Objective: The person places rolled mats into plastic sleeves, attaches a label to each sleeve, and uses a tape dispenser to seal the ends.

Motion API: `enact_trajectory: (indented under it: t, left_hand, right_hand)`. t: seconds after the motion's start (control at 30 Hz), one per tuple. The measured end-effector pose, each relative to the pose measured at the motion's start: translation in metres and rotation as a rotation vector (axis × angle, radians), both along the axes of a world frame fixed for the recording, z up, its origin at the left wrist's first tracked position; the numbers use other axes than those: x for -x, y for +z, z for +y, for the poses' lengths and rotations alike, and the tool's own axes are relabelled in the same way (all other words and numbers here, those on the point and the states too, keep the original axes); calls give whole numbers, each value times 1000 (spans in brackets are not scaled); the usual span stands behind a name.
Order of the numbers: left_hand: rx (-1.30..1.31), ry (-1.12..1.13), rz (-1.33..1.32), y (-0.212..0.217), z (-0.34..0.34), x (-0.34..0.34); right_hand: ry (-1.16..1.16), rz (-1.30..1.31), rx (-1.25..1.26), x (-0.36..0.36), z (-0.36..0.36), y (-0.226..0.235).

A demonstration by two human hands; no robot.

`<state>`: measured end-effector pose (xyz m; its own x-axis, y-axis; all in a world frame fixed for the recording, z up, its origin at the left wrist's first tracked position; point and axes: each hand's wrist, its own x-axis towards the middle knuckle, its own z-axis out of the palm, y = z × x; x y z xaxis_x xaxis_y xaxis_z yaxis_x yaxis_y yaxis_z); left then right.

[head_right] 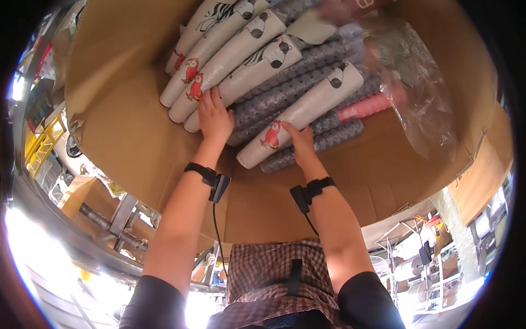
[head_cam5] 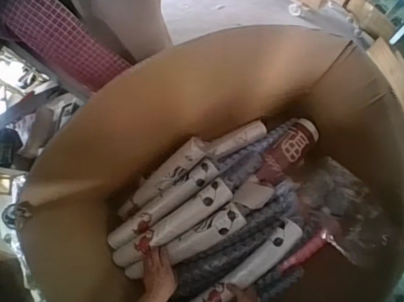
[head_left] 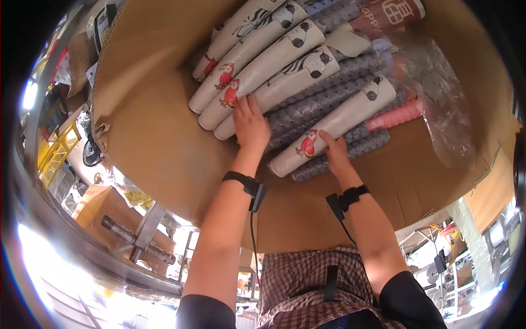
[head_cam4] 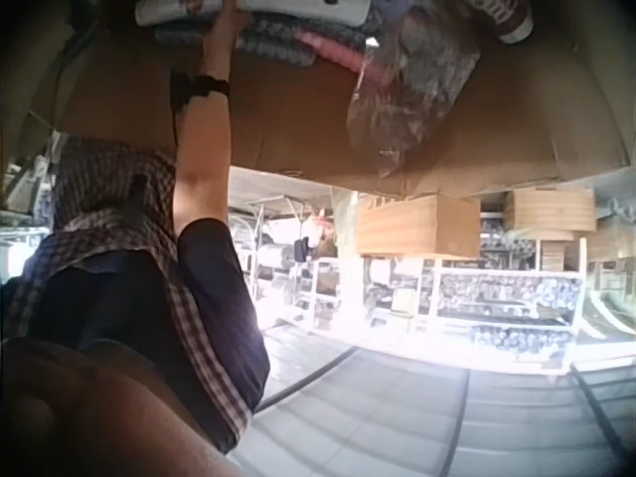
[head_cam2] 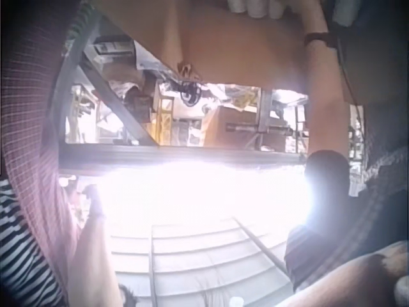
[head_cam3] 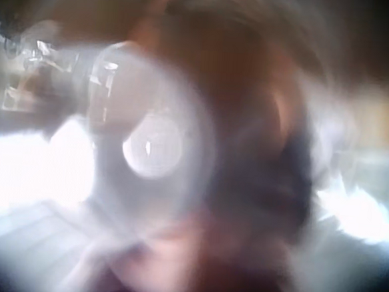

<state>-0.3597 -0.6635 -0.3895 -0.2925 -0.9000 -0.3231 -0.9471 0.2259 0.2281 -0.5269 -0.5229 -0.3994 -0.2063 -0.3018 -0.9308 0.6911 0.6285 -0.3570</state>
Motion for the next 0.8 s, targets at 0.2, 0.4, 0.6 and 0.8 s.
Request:
enact_trajectory:
  t: [0.2,0.4,0.6,0.8]
  left_hand:
    - [11,21,15,-7,-4,4]
    - [219,36,190,3,-51,-2]
    - [-45,17,115,-27,-102,-59]
    - [-319,151,212,-45,-148,-51]
  right_hand:
    - [-2,-65,-8,-3,-11,14]
    - [-16,-97,184,-44,-30,18]
    - [-110,-157,189,-99,-61,16]
    - [-182,-198,164,-95,-68,14]
